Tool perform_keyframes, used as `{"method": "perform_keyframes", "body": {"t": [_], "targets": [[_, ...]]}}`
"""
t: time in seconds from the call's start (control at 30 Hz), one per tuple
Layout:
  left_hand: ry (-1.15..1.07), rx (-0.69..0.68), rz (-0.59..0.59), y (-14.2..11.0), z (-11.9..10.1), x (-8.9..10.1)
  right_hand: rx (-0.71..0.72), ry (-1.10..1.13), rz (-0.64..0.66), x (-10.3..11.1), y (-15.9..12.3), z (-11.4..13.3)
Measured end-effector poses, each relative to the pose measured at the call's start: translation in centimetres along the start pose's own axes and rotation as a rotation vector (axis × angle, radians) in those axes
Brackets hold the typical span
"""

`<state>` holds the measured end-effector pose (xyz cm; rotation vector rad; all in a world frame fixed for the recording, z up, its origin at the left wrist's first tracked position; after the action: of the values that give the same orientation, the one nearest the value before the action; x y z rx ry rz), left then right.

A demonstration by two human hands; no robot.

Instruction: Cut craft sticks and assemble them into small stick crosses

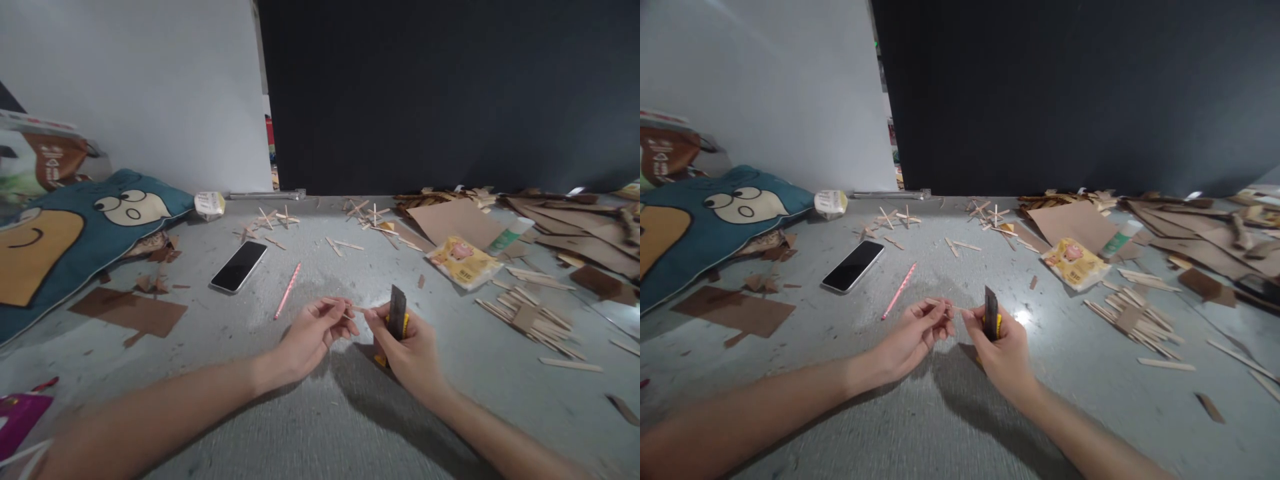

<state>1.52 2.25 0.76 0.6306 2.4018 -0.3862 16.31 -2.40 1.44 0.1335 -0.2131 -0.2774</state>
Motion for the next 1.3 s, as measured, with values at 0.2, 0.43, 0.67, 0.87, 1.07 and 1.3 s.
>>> {"method": "perform_keyframes", "body": {"t": [0.2,0.43,0.67,0.87,1.07,1.3], "targets": [[0.058,-0.062,0.005,-0.1,0.5,0.0,0.141,-0.098,0.068,-0.3,-0.2,0.3],[0.292,-0.144,0.058,0.1,0.0,0.2,0.231,-0.214,0.131,0.5,0.4,1.3],[0.458,-0.164,0.042,-0.1,-0.2,0.4,0.179,-0.248,0.155,1.0,0.7,1.1],[0.462,-0.131,0.099,-0.5,-0.3,0.3,0.274,-0.245,0.267,1.5,0.6,0.3],[0.435,-0.117,0.19,-0.8,-0.3,0.1,0.488,-0.414,0.349,1.9,2.0,0.9],[0.446,-0.103,0.228,-1.2,-0.8,-0.1,0.519,-0.453,0.357,1.7,2.6,0.4]]}}
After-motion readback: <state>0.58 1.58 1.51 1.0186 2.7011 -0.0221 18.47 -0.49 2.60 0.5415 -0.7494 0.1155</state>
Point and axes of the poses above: each hand's wrist, its own y-axis towards the middle knuckle, its own x-axis out of the back of the hand, z = x × y, the point moved 4 cm from there along y, towards the middle knuckle, and after that the axes turned 1 degree about z, right-handed, at the moved point
